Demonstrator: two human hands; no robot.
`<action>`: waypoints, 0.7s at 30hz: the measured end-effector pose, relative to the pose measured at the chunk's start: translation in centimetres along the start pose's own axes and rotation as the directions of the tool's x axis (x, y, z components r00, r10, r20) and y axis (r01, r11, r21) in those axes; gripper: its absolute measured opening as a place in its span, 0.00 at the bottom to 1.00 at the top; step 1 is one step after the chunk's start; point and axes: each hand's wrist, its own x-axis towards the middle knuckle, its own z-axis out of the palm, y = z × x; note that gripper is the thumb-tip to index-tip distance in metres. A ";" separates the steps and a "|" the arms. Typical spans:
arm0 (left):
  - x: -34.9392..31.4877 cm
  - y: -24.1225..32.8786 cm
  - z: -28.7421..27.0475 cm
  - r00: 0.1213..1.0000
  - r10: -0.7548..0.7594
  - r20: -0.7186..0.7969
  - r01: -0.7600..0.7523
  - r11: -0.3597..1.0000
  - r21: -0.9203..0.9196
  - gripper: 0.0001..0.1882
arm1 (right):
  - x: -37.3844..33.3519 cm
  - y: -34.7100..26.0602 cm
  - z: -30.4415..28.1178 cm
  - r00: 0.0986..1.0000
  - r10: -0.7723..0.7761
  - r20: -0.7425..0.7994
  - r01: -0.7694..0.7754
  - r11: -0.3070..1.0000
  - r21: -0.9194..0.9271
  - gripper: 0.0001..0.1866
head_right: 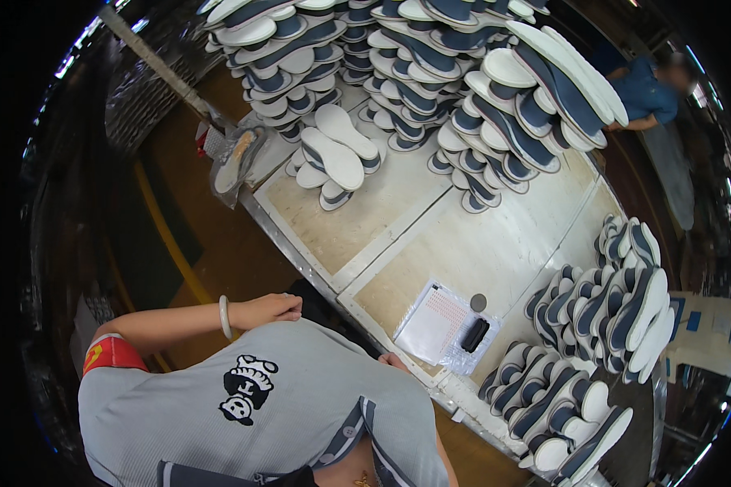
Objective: The person picks up shoe insoles from a large pile on a table, flips them over, and stacks them into neat piles. They repeatedly handle individual insoles, turning them over to align them before placing them into organized stacks.
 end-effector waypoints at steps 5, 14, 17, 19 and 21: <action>-1.1 -1.1 -1.6 0.993 -0.095 0.073 0.103 0.988 -0.111 0.14 | 1.0 -1.1 1.3 0.999 -0.006 -0.052 0.007 1.000 0.011 0.12; -1.7 -7.2 -6.7 0.998 0.034 -0.046 -0.038 0.996 -0.086 0.11 | 9.2 -1.2 8.7 0.773 -0.066 -0.630 0.120 0.992 0.043 0.13; -1.2 -11.2 -9.9 0.980 -0.154 -0.128 0.102 0.934 -0.342 0.13 | 13.2 -2.1 10.4 0.748 0.029 -0.663 0.097 0.984 0.153 0.13; -0.9 -14.1 -12.1 0.983 -0.182 0.036 0.178 0.867 -0.466 0.13 | 15.5 -2.2 11.0 0.794 0.037 -0.607 0.110 0.973 0.203 0.12; -1.0 -16.5 -13.8 0.958 -0.222 0.183 0.277 0.882 -0.381 0.16 | 17.0 -2.0 10.7 0.877 0.104 -0.468 -0.028 0.986 0.165 0.12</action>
